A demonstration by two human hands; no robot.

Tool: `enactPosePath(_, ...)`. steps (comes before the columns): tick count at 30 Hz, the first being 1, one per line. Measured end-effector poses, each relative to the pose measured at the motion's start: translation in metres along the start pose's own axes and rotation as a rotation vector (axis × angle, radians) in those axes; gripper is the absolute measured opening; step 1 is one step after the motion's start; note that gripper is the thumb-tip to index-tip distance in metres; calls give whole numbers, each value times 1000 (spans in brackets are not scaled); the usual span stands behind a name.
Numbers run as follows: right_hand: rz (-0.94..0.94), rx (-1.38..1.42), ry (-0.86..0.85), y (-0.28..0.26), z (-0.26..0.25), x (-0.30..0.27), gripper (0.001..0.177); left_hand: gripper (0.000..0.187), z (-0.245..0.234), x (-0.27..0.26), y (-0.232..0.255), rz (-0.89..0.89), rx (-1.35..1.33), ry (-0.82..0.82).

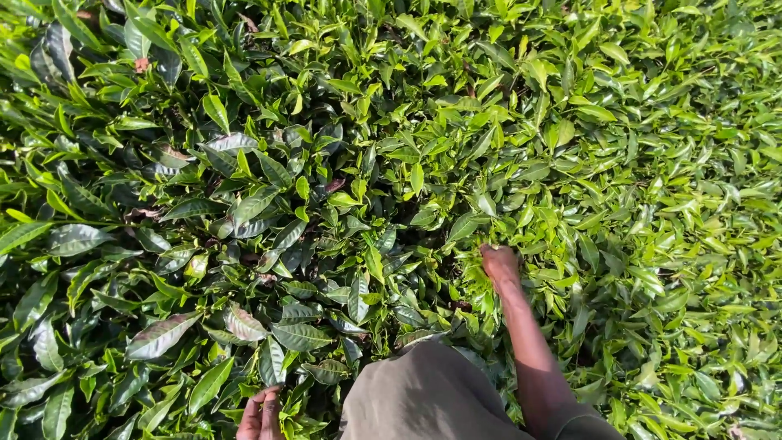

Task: The person picks tea leaves by hand from a dense tea plantation. They pluck the leaves and place them into a cloth bag that is positioned on the bushes.

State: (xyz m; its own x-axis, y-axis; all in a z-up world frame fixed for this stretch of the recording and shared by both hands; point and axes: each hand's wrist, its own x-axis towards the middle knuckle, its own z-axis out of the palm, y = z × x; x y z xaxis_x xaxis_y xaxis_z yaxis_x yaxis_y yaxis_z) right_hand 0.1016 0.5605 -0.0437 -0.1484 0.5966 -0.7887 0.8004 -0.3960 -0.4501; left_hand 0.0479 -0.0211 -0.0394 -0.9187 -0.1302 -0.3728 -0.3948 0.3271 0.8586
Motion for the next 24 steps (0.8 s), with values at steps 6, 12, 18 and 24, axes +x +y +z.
enactPosePath(6,-444,-28,406,44,-4,1,74,14,19,-11,7,-22,-142,79)
enactPosePath(12,-234,475,303,17,7,26,64,17,31,-15,50,13,-64,16)
enactPosePath(18,-397,228,354,0,25,19,88,20,25,-13,49,33,-53,15)
enactPosePath(24,-447,425,299,23,-35,-30,17,21,21,-24,59,-19,46,25)
